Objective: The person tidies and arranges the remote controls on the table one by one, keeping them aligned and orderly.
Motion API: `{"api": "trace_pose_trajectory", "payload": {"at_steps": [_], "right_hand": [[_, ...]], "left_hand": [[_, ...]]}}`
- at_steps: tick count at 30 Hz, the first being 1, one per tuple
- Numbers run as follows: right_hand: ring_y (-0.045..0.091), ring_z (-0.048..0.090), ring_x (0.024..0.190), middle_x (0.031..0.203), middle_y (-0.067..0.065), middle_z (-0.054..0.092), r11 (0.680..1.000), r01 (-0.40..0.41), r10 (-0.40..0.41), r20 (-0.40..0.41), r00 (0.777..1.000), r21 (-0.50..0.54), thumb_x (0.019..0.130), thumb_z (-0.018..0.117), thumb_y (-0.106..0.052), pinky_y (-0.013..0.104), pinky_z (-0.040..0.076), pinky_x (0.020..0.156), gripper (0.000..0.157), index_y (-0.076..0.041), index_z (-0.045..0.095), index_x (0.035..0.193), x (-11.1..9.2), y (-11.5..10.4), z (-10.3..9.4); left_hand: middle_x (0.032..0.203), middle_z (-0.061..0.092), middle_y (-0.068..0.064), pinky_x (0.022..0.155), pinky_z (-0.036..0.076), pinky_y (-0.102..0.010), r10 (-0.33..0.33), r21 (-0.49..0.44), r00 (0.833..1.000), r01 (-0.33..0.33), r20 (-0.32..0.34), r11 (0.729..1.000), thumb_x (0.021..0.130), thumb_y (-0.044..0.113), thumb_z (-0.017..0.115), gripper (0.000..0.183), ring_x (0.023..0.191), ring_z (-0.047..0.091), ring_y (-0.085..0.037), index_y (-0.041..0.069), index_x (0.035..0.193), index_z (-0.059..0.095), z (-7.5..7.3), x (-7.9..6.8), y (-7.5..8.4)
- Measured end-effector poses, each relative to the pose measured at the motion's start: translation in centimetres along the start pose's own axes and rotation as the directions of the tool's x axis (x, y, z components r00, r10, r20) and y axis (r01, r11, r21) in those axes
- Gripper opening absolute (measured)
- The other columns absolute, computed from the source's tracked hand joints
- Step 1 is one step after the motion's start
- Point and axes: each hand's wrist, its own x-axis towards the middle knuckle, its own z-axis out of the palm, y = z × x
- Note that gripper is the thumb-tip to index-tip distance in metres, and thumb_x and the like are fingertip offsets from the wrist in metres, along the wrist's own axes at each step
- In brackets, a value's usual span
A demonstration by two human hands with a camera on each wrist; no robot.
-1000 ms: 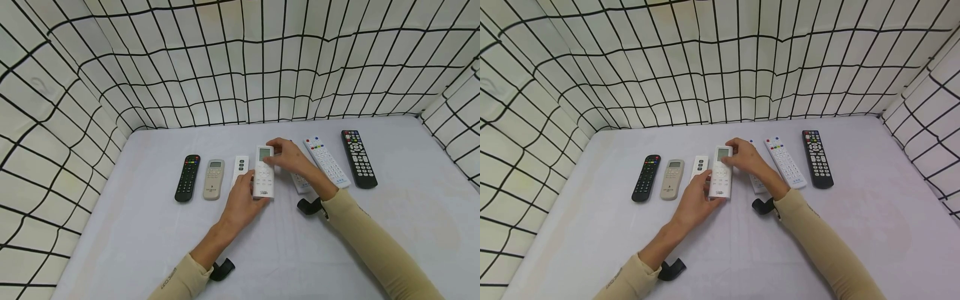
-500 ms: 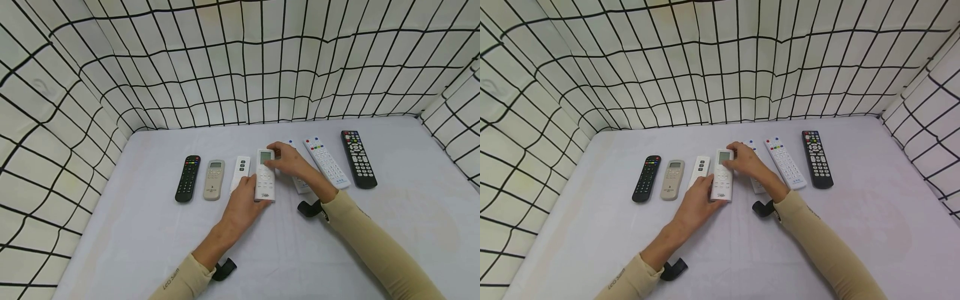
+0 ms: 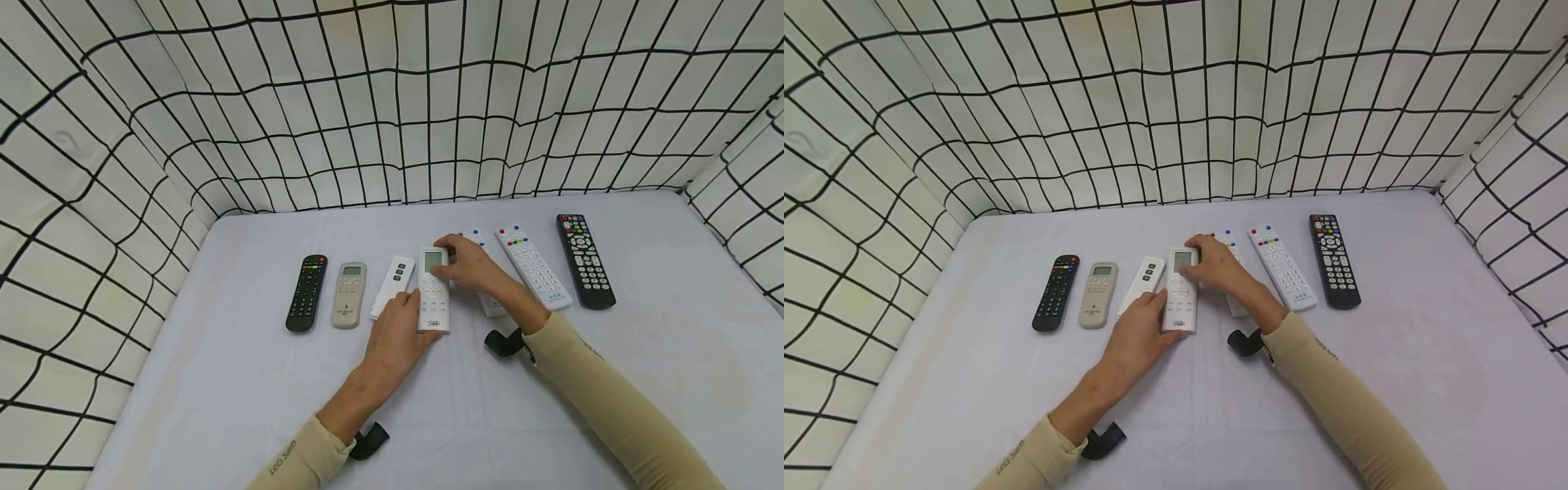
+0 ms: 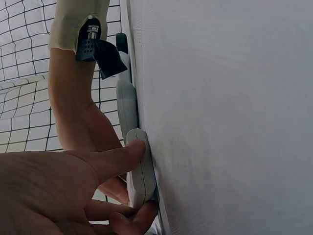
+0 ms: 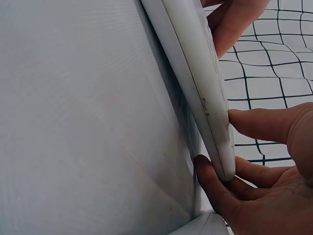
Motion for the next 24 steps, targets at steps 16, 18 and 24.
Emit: {"api": "trace_pose_trajectory", "payload": {"at_steps": [16, 18, 24], "right_hand": [[0.033, 0.058, 0.126, 0.148, 0.024, 0.055, 0.995, 0.014, -0.016, -0.017, 1.000, -0.097, 0.097, 0.072, -0.018, 0.046, 0.050, 0.110, 0.056, 0.006, 0.053, 0.144, -0.03, -0.07, 0.02], [0.033, 0.058, 0.127, 0.148, 0.024, 0.055, 0.994, 0.013, -0.015, -0.017, 1.000, -0.106, 0.097, 0.073, -0.019, 0.047, 0.049, 0.111, 0.057, 0.006, 0.054, 0.144, -0.02, -0.09, 0.06], [0.034, 0.056, 0.127, 0.146, 0.024, 0.054, 0.991, 0.017, -0.019, -0.014, 1.000, -0.133, 0.096, 0.074, -0.020, 0.047, 0.048, 0.112, 0.058, 0.005, 0.054, 0.144, 0.01, -0.06, 0.26]], "left_hand": [[0.131, 0.060, -0.018, 0.090, 0.058, -0.039, 0.015, -0.009, 1.000, -0.015, 0.001, 1.000, 0.084, 0.021, 0.088, 0.071, 0.107, 0.063, -0.026, -0.002, 0.144, 0.056, 0.16, -0.05, 0.15], [0.131, 0.059, -0.018, 0.089, 0.058, -0.039, 0.016, -0.009, 1.000, -0.016, 0.000, 1.000, 0.084, 0.021, 0.088, 0.071, 0.106, 0.063, -0.026, -0.001, 0.144, 0.056, 0.16, -0.05, 0.11], [0.129, 0.058, -0.017, 0.088, 0.058, -0.038, 0.014, -0.019, 1.000, -0.014, 0.003, 1.000, 0.085, 0.021, 0.088, 0.068, 0.103, 0.062, -0.024, -0.002, 0.141, 0.057, 0.19, 0.01, 0.02]]}}
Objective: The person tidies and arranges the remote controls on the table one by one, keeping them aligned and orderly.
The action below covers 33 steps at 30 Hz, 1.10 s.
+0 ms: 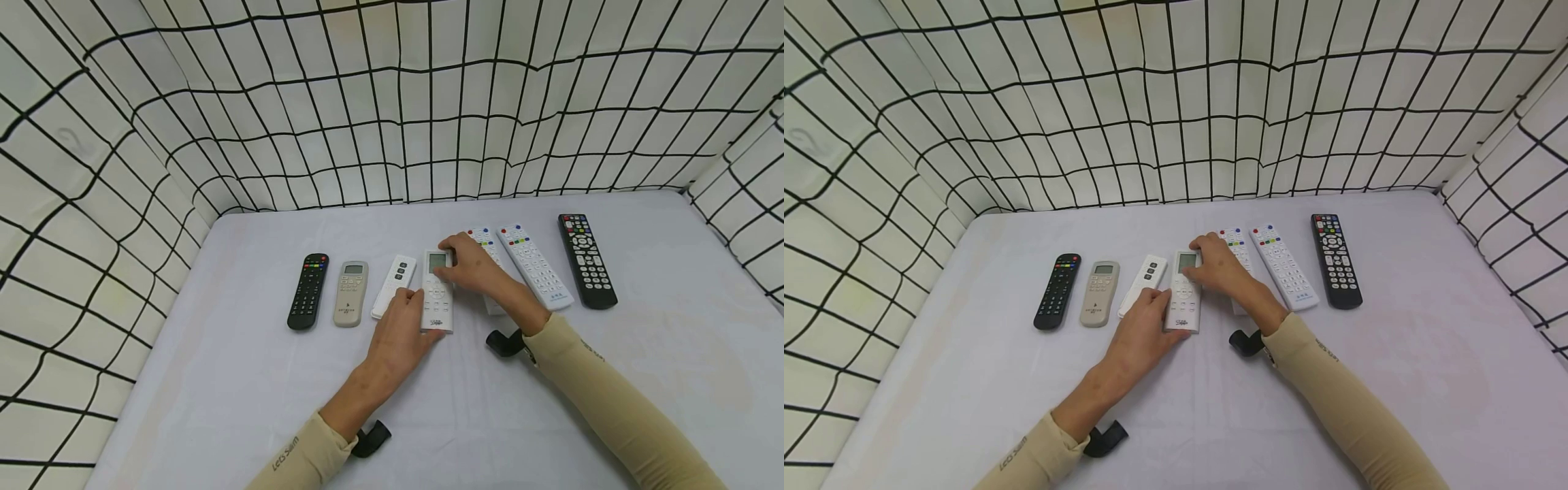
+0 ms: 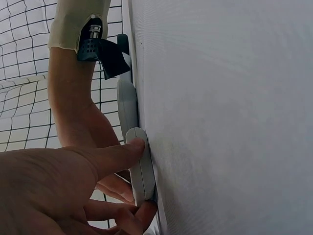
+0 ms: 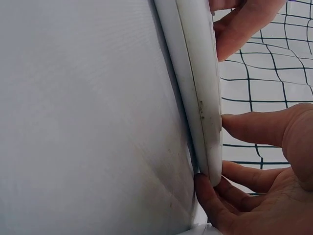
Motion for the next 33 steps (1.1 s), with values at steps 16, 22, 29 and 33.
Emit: {"api": "trace_pose_trajectory", "payload": {"at_steps": [16, 22, 29, 33], "right_hand": [[0.035, 0.059, 0.126, 0.139, 0.020, 0.057, 0.996, -0.010, 0.012, -0.015, 1.000, 0.085, 0.098, 0.071, -0.019, 0.046, 0.052, 0.108, 0.055, 0.002, 0.053, 0.146, -0.6, 0.3, -0.3], [0.038, 0.060, 0.129, 0.143, 0.018, 0.055, 0.988, -0.021, 0.033, -0.075, 0.997, 0.156, 0.101, 0.068, -0.019, 0.048, 0.055, 0.104, 0.050, -0.003, 0.053, 0.147, -0.9, 0.4, -1.2], [0.035, 0.058, 0.130, 0.140, 0.016, 0.057, 0.986, 0.009, 0.016, -0.145, 0.989, 0.168, 0.101, 0.068, -0.018, 0.048, 0.051, 0.109, 0.043, -0.004, 0.059, 0.141, -1.3, 0.8, -2.2], [0.035, 0.056, 0.132, 0.139, 0.018, 0.058, 0.985, 0.019, 0.007, -0.148, 0.989, 0.169, 0.101, 0.068, -0.017, 0.048, 0.051, 0.110, 0.041, -0.003, 0.060, 0.139, -1.3, 1.4, -2.1]], "left_hand": [[0.131, 0.056, -0.017, 0.082, 0.059, -0.041, 0.002, 0.047, 1.000, -0.003, 0.017, 0.999, 0.079, 0.022, 0.093, 0.087, 0.101, 0.062, -0.024, 0.000, 0.151, 0.048, -0.9, -0.1, 0.0], [0.132, 0.058, -0.016, 0.085, 0.060, -0.042, -0.015, 0.061, 1.000, 0.013, 0.021, 0.998, 0.087, 0.024, 0.086, 0.071, 0.107, 0.064, -0.025, 0.003, 0.146, 0.055, -1.7, 0.3, -0.3], [0.130, 0.064, -0.011, 0.097, 0.054, -0.044, 0.008, 0.061, 0.997, -0.003, -0.077, 0.998, 0.099, 0.016, 0.070, 0.036, 0.121, 0.059, -0.028, 0.006, 0.134, 0.067, -2.2, 1.1, -1.1], [0.139, 0.064, -0.008, 0.103, 0.049, -0.046, 0.041, 0.123, 0.995, -0.030, -0.088, 0.992, 0.102, 0.011, 0.064, 0.030, 0.134, 0.053, -0.028, 0.007, 0.131, 0.070, -2.1, 1.6, -1.6]]}}
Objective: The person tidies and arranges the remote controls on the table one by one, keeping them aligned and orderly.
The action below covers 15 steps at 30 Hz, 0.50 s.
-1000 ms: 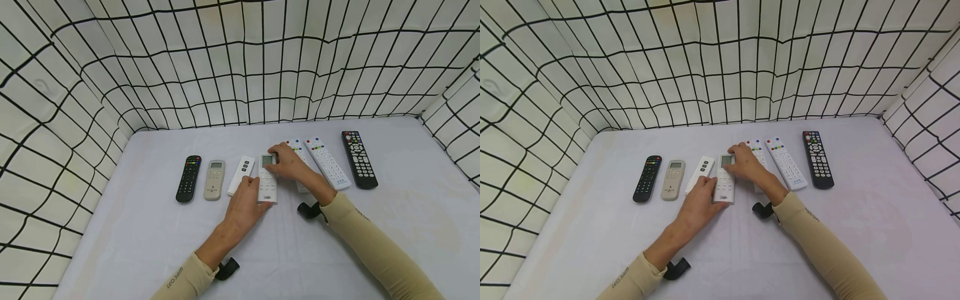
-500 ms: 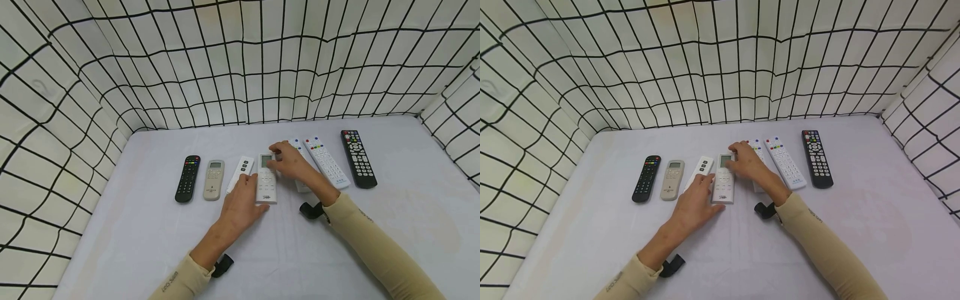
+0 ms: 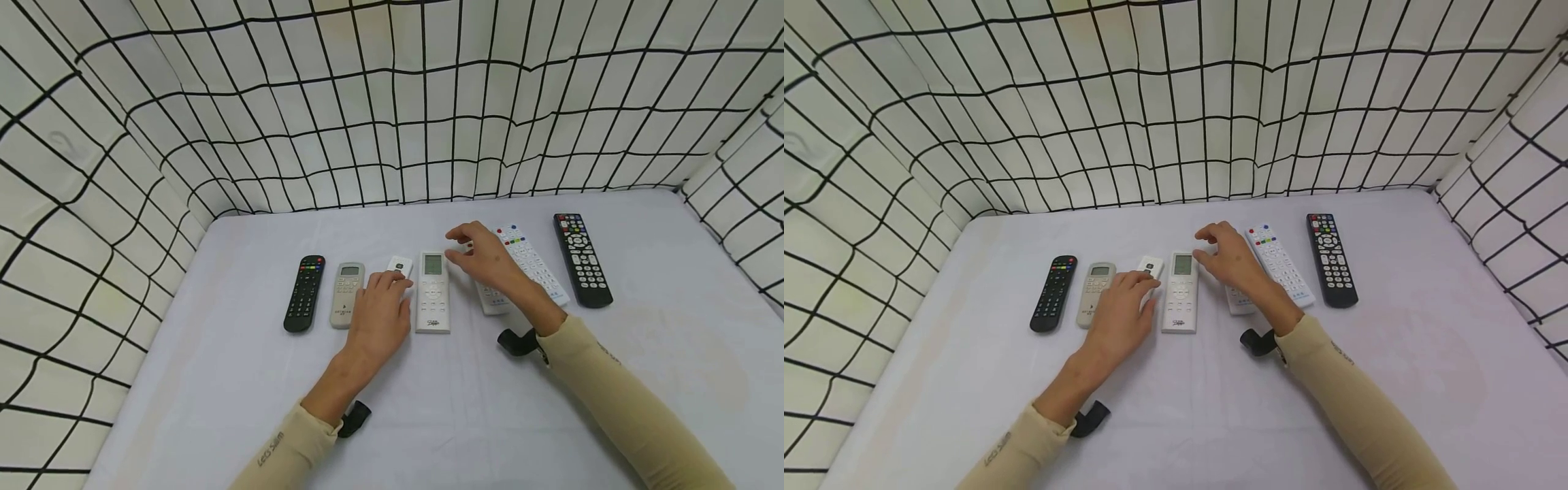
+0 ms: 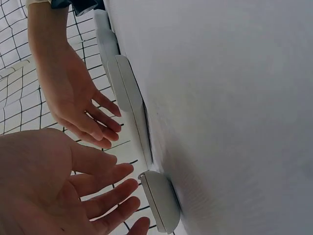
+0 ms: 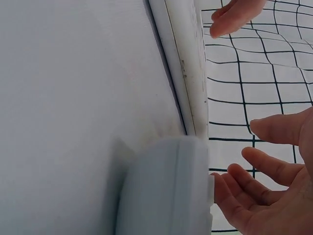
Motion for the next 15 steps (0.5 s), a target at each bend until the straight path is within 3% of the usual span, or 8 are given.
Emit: {"api": "trace_pose_trajectory", "payload": {"at_steps": [6, 15], "right_hand": [[0.035, 0.055, 0.133, 0.140, 0.019, 0.057, 1.000, -0.005, 0.005, 0.003, 1.000, 0.006, 0.102, 0.067, -0.017, 0.047, 0.052, 0.109, 0.039, -0.004, 0.061, 0.138, -0.23, 0.25, 0.00], [0.036, 0.057, 0.128, 0.138, 0.020, 0.057, 1.000, 0.005, -0.005, -0.017, 1.000, 0.019, 0.102, 0.066, -0.017, 0.047, 0.053, 0.108, 0.037, -0.002, 0.062, 0.136, -0.82, 0.59, -0.67]], "left_hand": [[0.151, 0.058, -0.009, 0.111, 0.048, -0.049, -0.003, 0.043, 0.999, 0.001, 0.046, 0.999, 0.104, 0.013, 0.059, 0.034, 0.145, 0.048, -0.027, 0.004, 0.136, 0.067, 0.16, 0.40, -0.39], [0.151, 0.057, -0.013, 0.116, 0.044, -0.051, -0.020, 0.064, 0.998, 0.016, 0.064, 0.998, 0.103, 0.020, 0.064, 0.038, 0.143, 0.049, -0.030, 0.001, 0.136, 0.066, 0.23, 0.68, -0.40]]}}
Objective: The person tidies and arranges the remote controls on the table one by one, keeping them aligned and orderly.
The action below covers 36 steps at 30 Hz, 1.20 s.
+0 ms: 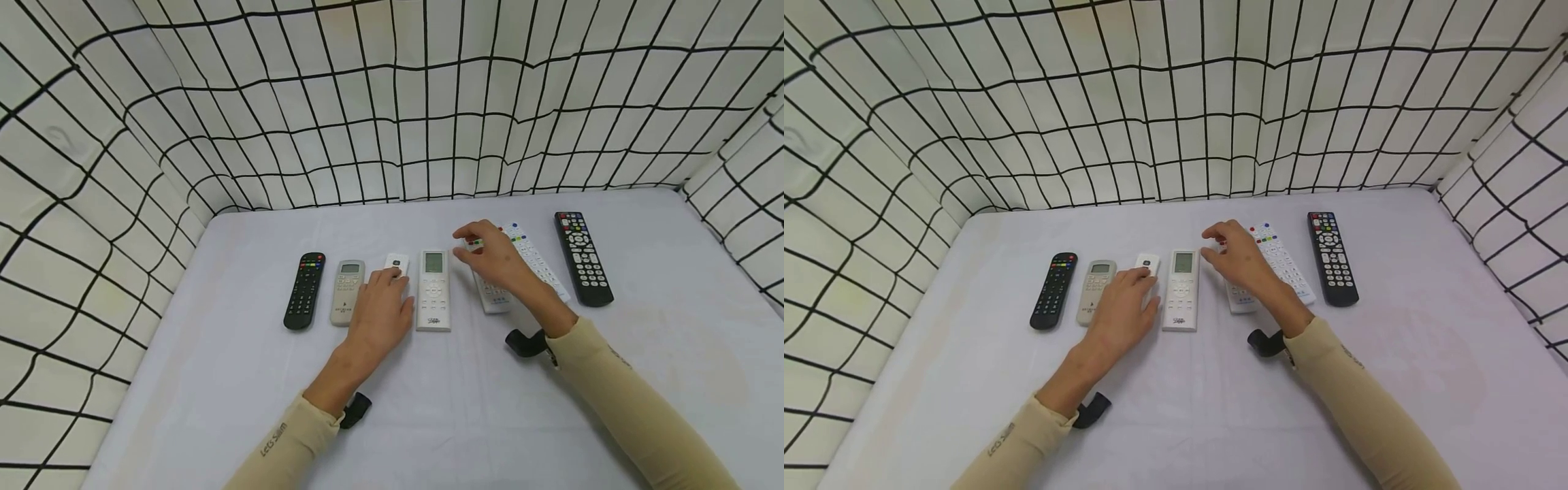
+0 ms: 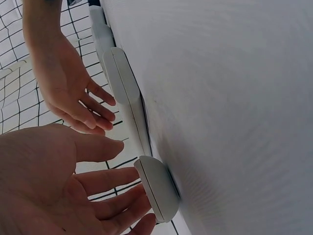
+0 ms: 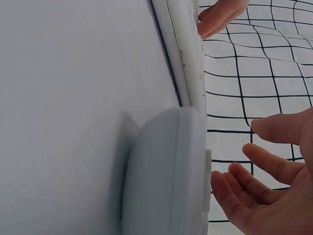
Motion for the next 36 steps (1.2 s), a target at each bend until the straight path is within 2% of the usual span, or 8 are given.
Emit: {"api": "trace_pose_trajectory", "payload": {"at_steps": [10, 15, 24, 32, 36], "right_hand": [[0.037, 0.057, 0.130, 0.140, 0.021, 0.056, 1.000, -0.004, 0.004, -0.013, 1.000, 0.016, 0.102, 0.066, -0.016, 0.049, 0.052, 0.109, 0.039, -0.002, 0.060, 0.138, -0.6, 0.5, -0.4], [0.037, 0.058, 0.131, 0.142, 0.020, 0.055, 1.000, -0.008, 0.009, -0.029, 1.000, 0.015, 0.103, 0.065, -0.016, 0.048, 0.053, 0.109, 0.042, -0.001, 0.057, 0.141, -0.8, 0.5, -0.7], [0.037, 0.059, 0.131, 0.146, 0.017, 0.052, 0.999, -0.047, 0.048, -0.031, 0.998, 0.014, 0.103, 0.065, -0.018, 0.048, 0.054, 0.108, 0.045, -0.001, 0.055, 0.143, -1.9, 0.8, -1.1], [0.041, 0.066, 0.123, 0.145, 0.019, 0.053, 0.998, -0.061, 0.061, -0.048, 0.997, -0.013, 0.102, 0.065, -0.016, 0.050, 0.056, 0.103, 0.045, -0.002, 0.054, 0.143, -3.6, 1.0, -1.7], [0.041, 0.065, 0.123, 0.145, 0.020, 0.053, 0.998, -0.061, 0.060, -0.049, 0.997, -0.011, 0.102, 0.065, -0.014, 0.050, 0.056, 0.104, 0.045, 0.000, 0.053, 0.143, -4.5, 1.2, -1.8]], "left_hand": [[0.151, 0.055, -0.015, 0.117, 0.043, -0.051, -0.016, -0.001, 1.000, 0.016, 0.013, 1.000, 0.103, 0.021, 0.065, 0.041, 0.144, 0.046, -0.032, -0.001, 0.138, 0.064, 0.0, 0.2, 0.3], [0.151, 0.055, -0.016, 0.115, 0.044, -0.051, -0.009, -0.015, 1.000, 0.009, -0.024, 1.000, 0.102, 0.020, 0.065, 0.041, 0.143, 0.046, -0.033, -0.001, 0.137, 0.065, 0.0, 0.3, 0.3], [0.141, 0.062, -0.011, 0.109, 0.048, -0.047, 0.046, -0.110, 0.989, -0.062, -0.142, 0.992, 0.102, 0.017, 0.065, 0.031, 0.134, 0.054, -0.029, 0.005, 0.131, 0.070, -0.1, 0.6, 0.6], [0.135, 0.063, -0.008, 0.112, 0.049, -0.041, 0.086, -0.244, 0.986, -0.118, -0.140, 0.963, 0.102, 0.014, 0.064, 0.028, 0.131, 0.056, -0.025, 0.006, 0.127, 0.071, 0.1, 1.5, 1.6], [0.133, 0.063, -0.006, 0.113, 0.049, -0.039, 0.082, -0.286, 0.989, -0.115, -0.122, 0.951, 0.102, 0.014, 0.064, 0.027, 0.130, 0.056, -0.024, 0.008, 0.128, 0.071, 0.5, 1.9, 2.0]]}}
